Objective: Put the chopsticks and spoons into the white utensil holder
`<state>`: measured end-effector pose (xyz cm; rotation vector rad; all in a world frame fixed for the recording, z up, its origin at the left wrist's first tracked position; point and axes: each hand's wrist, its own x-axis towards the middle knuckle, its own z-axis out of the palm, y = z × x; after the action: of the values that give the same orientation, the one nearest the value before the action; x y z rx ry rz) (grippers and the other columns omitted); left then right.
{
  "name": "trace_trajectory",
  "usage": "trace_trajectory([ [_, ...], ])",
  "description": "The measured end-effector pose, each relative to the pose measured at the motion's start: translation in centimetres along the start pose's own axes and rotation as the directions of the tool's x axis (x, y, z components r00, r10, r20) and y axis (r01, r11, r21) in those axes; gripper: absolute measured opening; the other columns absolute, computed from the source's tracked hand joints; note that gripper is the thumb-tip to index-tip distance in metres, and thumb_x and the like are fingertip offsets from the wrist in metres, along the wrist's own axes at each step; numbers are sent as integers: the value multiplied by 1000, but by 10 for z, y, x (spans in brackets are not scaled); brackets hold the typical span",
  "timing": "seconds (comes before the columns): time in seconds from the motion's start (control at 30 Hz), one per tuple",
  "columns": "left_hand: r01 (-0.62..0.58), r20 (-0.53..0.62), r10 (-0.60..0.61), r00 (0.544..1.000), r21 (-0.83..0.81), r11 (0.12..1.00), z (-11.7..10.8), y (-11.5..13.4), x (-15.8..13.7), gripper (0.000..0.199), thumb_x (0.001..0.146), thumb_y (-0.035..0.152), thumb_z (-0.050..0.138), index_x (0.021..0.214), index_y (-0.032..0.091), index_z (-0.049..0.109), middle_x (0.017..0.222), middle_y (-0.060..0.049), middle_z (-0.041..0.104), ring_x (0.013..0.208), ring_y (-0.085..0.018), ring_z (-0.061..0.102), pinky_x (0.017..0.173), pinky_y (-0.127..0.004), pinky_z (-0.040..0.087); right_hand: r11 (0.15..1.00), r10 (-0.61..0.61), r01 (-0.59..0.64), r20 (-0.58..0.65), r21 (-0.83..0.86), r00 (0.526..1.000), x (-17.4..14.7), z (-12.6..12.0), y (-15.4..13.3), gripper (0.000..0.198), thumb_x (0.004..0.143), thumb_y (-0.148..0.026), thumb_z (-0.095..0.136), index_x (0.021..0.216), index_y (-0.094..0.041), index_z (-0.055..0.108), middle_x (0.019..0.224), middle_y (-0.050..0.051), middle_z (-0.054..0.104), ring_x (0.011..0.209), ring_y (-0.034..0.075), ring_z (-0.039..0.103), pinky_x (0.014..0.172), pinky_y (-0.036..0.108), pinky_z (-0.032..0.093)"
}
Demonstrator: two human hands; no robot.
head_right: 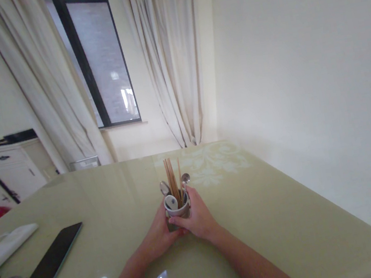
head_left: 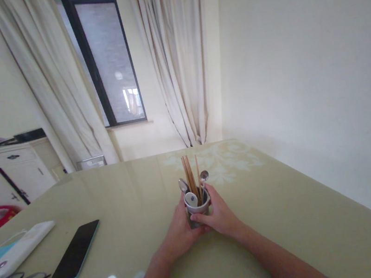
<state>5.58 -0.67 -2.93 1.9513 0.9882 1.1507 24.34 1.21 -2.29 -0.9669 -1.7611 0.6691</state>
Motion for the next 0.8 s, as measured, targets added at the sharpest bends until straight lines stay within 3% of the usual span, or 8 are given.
trace_trajectory([
  [0.13,76,67,-66,996,-149,986,-5,15,5,82,74,24,88,148,23,52,148,-14,63,133,-33,62,119,-49,45,997,-54,50,79,59,995,-1,-4,-7,102,76,-57,91,156,-18,42,147,18,58,138,38,54,120,54,41],
  [0.23,183,146,-161,976,-153,971,-12,19,4,74,71,28,91,138,19,60,140,-13,69,128,-35,64,114,-47,48,992,-88,74,141,97,986,0,-13,-12,87,89,-71,73,154,-20,47,145,17,59,136,37,55,114,48,46],
  [0.33,236,224,-201,954,-141,962,-18,20,1,77,67,34,94,135,19,62,137,-12,71,126,-36,64,111,-44,49,993,-112,102,172,64,979,0,-19,-14,85,89,-85,58,144,-20,57,134,17,64,126,37,60,107,45,51],
  [0.53,310,321,-248,914,-159,937,-22,20,1,83,59,38,100,131,18,64,128,-13,74,118,-34,66,108,-45,50,988,-117,105,98,113,988,0,-16,-15,78,97,-86,36,123,-19,67,115,13,69,107,31,64,99,42,51],
  [0.67,285,360,-212,908,-162,945,-24,18,0,89,57,38,102,136,20,65,133,-12,73,122,-35,65,112,-48,48,976,-70,62,28,209,997,2,-15,-15,71,99,-82,40,108,-19,73,104,10,71,101,29,65,93,39,51],
  [0.8,236,409,-162,898,-138,962,-24,16,-2,88,55,42,103,134,22,70,134,-12,73,131,-39,60,121,-51,40,946,12,7,-56,323,998,7,-22,-19,68,94,-82,53,107,-18,74,93,7,70,88,25,63,81,35,50],
])
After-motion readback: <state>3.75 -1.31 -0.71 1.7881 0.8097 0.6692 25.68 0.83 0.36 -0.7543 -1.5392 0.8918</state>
